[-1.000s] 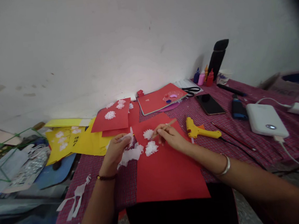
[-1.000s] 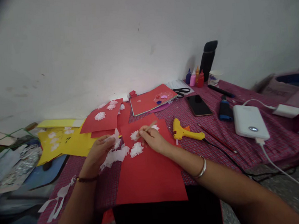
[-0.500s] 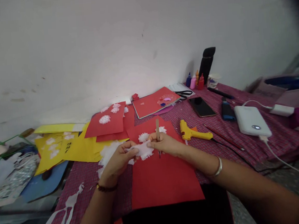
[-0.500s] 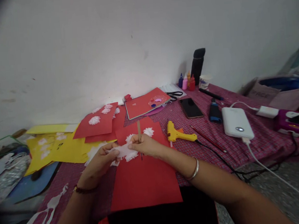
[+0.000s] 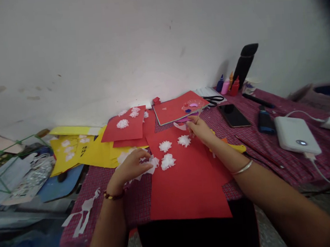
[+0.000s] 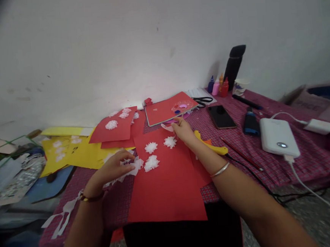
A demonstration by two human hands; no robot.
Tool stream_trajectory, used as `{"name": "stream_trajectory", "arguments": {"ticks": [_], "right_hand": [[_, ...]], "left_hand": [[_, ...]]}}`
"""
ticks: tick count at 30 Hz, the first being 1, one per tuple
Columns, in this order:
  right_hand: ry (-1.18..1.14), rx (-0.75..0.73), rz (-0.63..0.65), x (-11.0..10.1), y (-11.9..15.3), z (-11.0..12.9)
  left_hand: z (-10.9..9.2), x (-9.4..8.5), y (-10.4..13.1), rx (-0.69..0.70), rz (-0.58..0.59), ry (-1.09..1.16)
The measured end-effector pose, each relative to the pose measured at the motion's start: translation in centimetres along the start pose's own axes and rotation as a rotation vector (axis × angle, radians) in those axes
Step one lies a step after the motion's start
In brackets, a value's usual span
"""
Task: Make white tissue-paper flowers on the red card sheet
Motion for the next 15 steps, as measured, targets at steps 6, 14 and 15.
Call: {"name": "stream_trajectory", "arguments": {"ticks": [6,14,15], "right_hand": [[0.006,-0.073,0.123,2.3,1.9,1.6],[-0.053,-0.144,0.392,5.5,5.5,3.8],[-0.061,-0.146,0.413,5.7,5.8,3.9]], "left_hand": [[2.2,-1.9,-0.3,-0.133,-0.208,-0.169],[4.3,-5.2,1.1,-0.225,-0.334,-0.593],[3.8,-4.8,1.0,-0.180,-0.349,-0.564]]}}
Point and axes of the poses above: each hand's wrist, its own y-axis away from the middle knuckle, its own x-axis out of the palm, z = x × y, the point moved 10 cm from there along -y, towards the middle knuckle, and after that the axes turned 9 degrees about y, right-handed, at the moved point
